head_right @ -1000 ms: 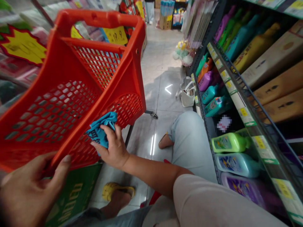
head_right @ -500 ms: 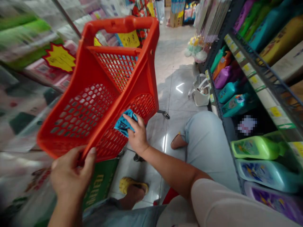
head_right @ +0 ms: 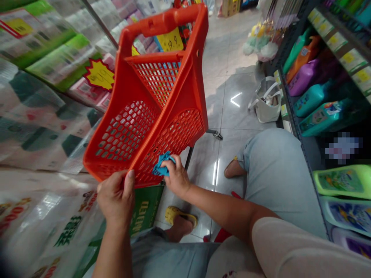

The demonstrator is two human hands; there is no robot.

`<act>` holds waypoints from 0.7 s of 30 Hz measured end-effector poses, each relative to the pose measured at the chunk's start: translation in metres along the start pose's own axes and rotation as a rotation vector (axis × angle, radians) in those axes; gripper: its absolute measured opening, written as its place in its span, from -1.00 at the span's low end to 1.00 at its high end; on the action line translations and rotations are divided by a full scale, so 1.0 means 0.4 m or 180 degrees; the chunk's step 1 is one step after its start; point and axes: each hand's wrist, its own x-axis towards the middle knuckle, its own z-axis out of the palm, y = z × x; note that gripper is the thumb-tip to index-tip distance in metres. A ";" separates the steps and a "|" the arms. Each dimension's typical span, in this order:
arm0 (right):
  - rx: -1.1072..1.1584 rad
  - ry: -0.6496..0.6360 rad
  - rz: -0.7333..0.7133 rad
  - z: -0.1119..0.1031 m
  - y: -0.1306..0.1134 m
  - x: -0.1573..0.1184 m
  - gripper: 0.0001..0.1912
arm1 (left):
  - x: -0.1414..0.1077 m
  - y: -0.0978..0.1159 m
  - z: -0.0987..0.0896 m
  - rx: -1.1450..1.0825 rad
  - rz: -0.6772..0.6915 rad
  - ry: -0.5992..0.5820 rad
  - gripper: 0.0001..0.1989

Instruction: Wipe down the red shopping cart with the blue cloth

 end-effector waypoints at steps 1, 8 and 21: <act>0.0003 0.0093 0.0143 -0.002 0.013 0.006 -0.57 | 0.000 0.000 0.000 -0.0011 -0.0025 -0.0002 -0.63; 0.0143 -0.0220 0.0064 0.058 -0.030 -0.097 -0.52 | 0.007 0.008 0.005 -0.0029 -0.0081 0.0015 -0.63; 0.0282 0.0670 0.0232 -0.035 0.042 0.072 -0.60 | 0.071 0.068 -0.073 0.0025 -0.0519 -0.0706 -0.61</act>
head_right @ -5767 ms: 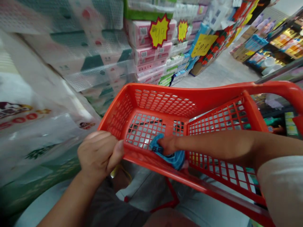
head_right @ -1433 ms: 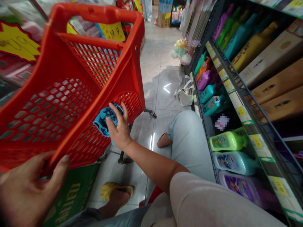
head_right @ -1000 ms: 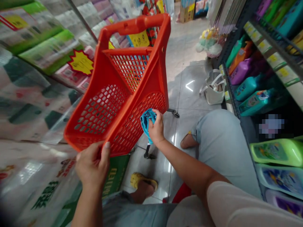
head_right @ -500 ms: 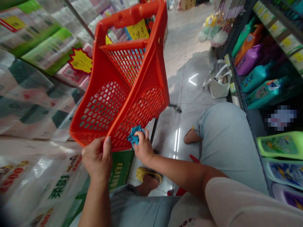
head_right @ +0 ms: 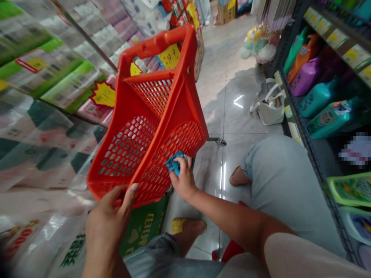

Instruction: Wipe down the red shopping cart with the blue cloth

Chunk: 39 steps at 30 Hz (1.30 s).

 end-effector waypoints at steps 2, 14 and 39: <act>0.0165 -0.0230 -0.0284 -0.007 -0.018 -0.009 -0.54 | 0.045 0.058 -0.001 -0.0001 0.0051 -0.0048 -0.61; 0.0266 0.0057 -0.0238 -0.024 -0.005 0.138 -0.50 | 0.204 0.242 0.035 0.1125 -0.0401 -0.0782 -0.51; 0.0212 0.0456 -0.0385 -0.047 0.057 0.232 -0.59 | 0.200 0.205 0.099 0.1535 -0.0105 0.0151 -0.40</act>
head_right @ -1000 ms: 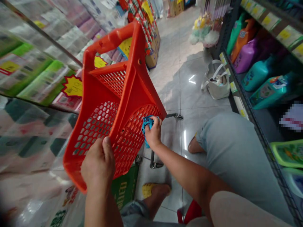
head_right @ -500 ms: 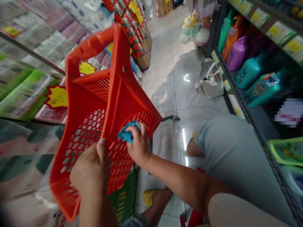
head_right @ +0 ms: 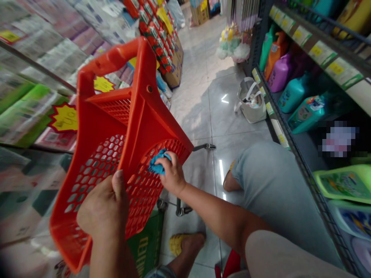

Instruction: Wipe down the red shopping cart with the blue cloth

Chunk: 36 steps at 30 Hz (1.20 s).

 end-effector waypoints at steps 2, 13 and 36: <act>-0.0045 0.0420 0.0483 0.000 0.047 0.000 -0.60 | 0.001 -0.004 0.002 0.0029 0.0031 0.0012 -0.41; -0.0037 0.0954 0.1728 0.051 0.190 -0.086 -0.65 | -0.001 -0.003 -0.002 0.0203 0.0151 0.0077 -0.36; 0.0350 0.1134 0.1806 0.010 0.044 0.038 -0.72 | 0.002 -0.014 -0.008 0.0074 0.0200 0.0072 -0.42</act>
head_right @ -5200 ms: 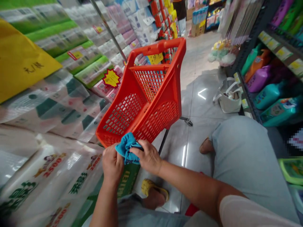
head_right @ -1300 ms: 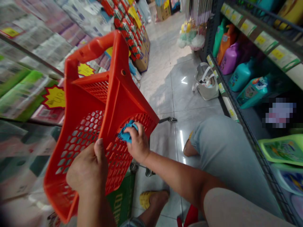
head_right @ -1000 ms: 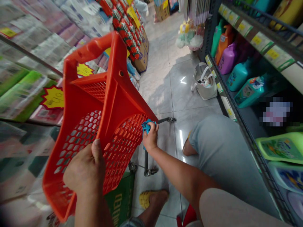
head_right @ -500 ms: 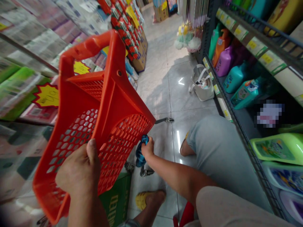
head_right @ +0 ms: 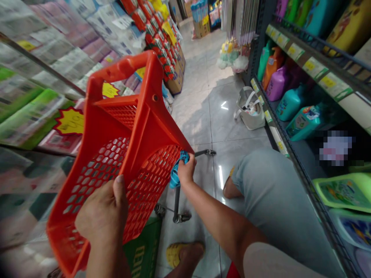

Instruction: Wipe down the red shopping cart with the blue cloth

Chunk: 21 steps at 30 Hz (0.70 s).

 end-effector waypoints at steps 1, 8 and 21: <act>0.0046 0.0018 -0.0147 0.006 -0.053 0.016 -0.69 | -0.001 -0.001 -0.001 0.0002 0.0028 -0.0004 -0.42; 0.0176 -0.0723 -0.2143 0.019 -0.290 0.013 -0.66 | -0.010 -0.013 0.004 0.0026 0.0116 0.0159 -0.44; -0.0210 -0.0468 -0.2604 -0.058 -0.254 -0.025 -0.55 | -0.071 -0.082 0.013 -0.0099 0.0450 0.0421 -0.51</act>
